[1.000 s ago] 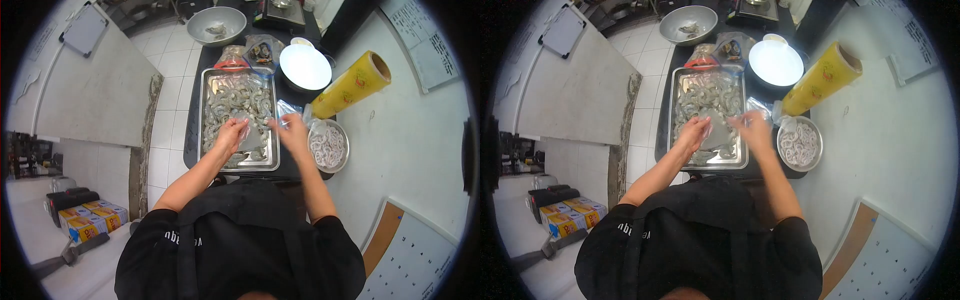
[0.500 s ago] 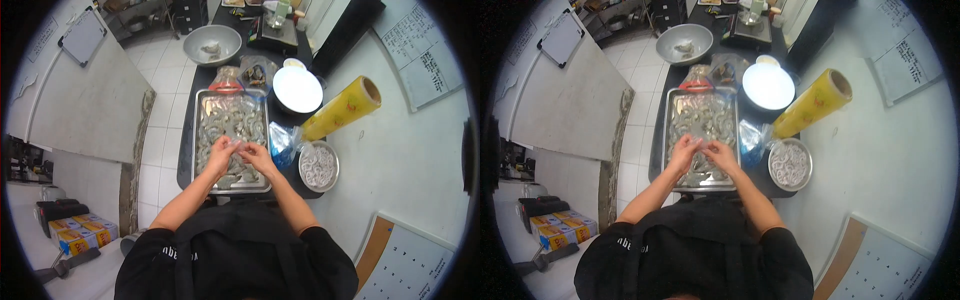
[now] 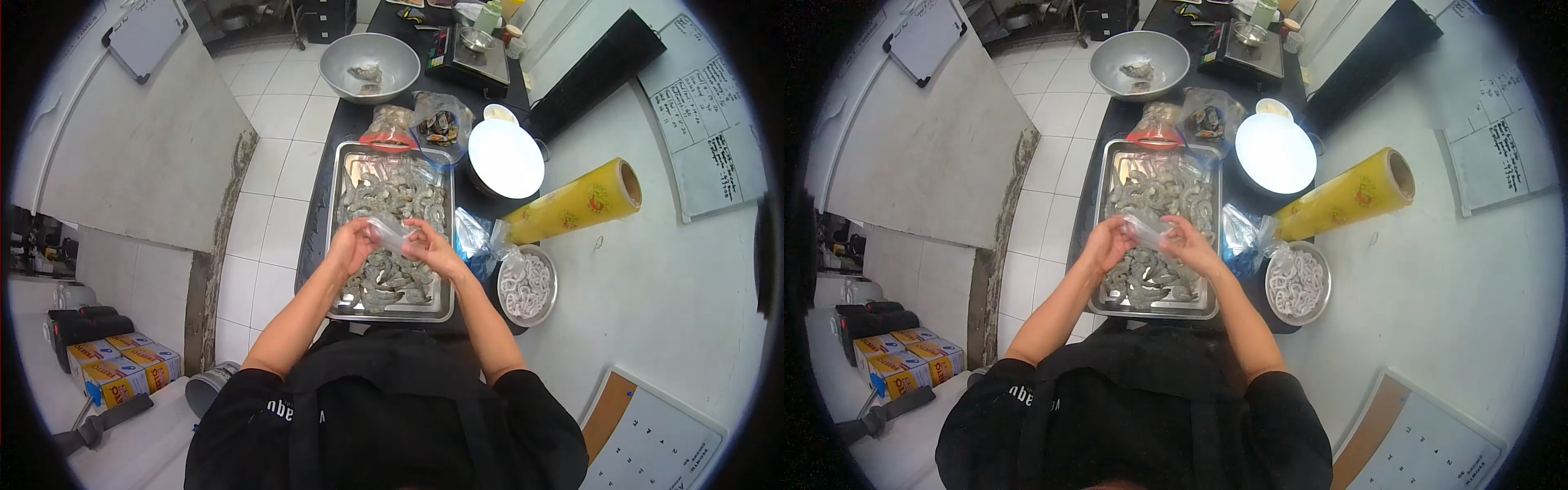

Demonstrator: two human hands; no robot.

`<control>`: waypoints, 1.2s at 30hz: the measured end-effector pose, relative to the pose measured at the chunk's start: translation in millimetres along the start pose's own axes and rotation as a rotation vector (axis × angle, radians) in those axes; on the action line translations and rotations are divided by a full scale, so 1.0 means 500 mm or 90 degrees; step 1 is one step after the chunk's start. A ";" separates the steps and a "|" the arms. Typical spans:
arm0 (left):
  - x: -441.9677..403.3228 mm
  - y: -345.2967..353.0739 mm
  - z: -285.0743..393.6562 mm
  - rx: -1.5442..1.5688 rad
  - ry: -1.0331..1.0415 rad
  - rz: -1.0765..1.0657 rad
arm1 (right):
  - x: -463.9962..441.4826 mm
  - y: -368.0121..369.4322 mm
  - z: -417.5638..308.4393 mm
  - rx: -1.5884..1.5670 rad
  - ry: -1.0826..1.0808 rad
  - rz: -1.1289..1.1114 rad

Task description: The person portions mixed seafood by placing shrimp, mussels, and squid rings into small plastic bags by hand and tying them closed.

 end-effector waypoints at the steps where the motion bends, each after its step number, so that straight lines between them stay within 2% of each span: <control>1: 0.005 0.019 0.011 0.095 0.013 -0.040 | -0.013 0.000 -0.008 0.079 -0.009 -0.012; 2: 0.015 0.031 0.027 0.128 0.039 -0.039 | -0.034 -0.043 0.014 0.029 0.016 0.077; 3: 0.014 0.033 0.031 0.127 0.035 -0.038 | -0.052 -0.049 0.009 0.026 0.016 0.079; 5: 0.007 0.046 0.075 -0.345 0.084 -0.078 | -0.078 -0.067 0.010 -0.196 -0.030 0.132; 6: 0.007 0.061 0.114 -0.795 0.046 -0.066 | -0.094 -0.057 0.001 -0.195 -0.039 0.061; 7: -0.005 0.047 0.116 -0.798 0.041 -0.069 | -0.103 -0.065 -0.006 -0.200 -0.040 0.065; 9: -0.008 0.036 0.163 -0.984 0.275 0.107 | -0.136 -0.044 -0.010 -0.134 0.108 -0.110; 10: -0.016 0.031 0.170 -1.004 0.284 0.113 | -0.166 -0.080 -0.008 -0.041 0.149 -0.081; 13: -0.038 0.013 0.173 -0.941 0.254 0.124 | -0.294 -0.304 -0.026 0.152 0.014 0.191; 14: -0.041 0.005 0.170 -0.947 0.248 0.112 | -0.345 -0.402 -0.041 0.432 -0.020 0.314; 15: -0.040 -0.003 0.171 -0.970 0.260 0.121 | -0.363 -0.425 -0.104 0.646 -0.115 0.486; 16: -0.038 -0.011 0.173 -0.994 0.272 0.132 | -0.401 -0.463 -0.123 0.678 -0.167 0.542; 17: -0.035 -0.010 0.177 -1.003 0.269 0.124 | -0.447 -0.508 -0.133 0.729 -0.092 0.552; 18: -0.033 -0.020 0.179 -0.936 0.196 0.117 | -0.484 -0.543 -0.138 0.777 -0.015 0.559; 19: -0.033 -0.037 0.173 -0.868 0.126 0.112 | -0.508 -0.559 -0.150 0.767 -0.014 0.565; 21: -0.029 -0.070 0.161 -0.861 0.140 0.085 | -0.538 -0.599 -0.149 0.704 0.105 0.641; 22: -0.031 -0.082 0.157 -0.845 0.156 0.062 | -0.545 -0.602 -0.144 0.697 0.109 0.642; 24: -0.032 -0.098 0.148 -0.838 0.134 0.066 | -0.560 -0.588 -0.136 0.839 0.072 0.627; 26: -0.033 -0.093 0.147 -0.827 0.120 0.076 | -0.568 -0.599 -0.118 0.820 0.075 0.636; 28: -0.040 -0.077 0.150 -0.843 0.160 0.078 | -0.573 -0.630 -0.115 0.808 0.071 0.647; 30: -0.045 -0.079 0.143 -0.842 0.148 0.093 | -0.574 -0.659 -0.106 0.711 0.067 0.549; 33: -0.053 -0.065 0.134 -0.831 0.138 0.100 | -0.554 -0.647 -0.089 0.621 0.033 0.526; 34: -0.054 -0.061 0.132 -0.820 0.134 0.097 | -0.552 -0.650 -0.096 0.621 0.031 0.527; 36: -0.056 -0.065 0.119 -0.843 0.098 0.074 | -0.543 -0.628 -0.132 0.735 -0.062 0.558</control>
Point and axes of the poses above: each hand's wrist, its own x-axis away from the middle knuckle, its own y-axis out of the palm, z = x × y, the point moved 7 cm from there along -x, towards the middle knuckle, and after that the axes turned 15 degrees about -z, right-handed, at the moved point
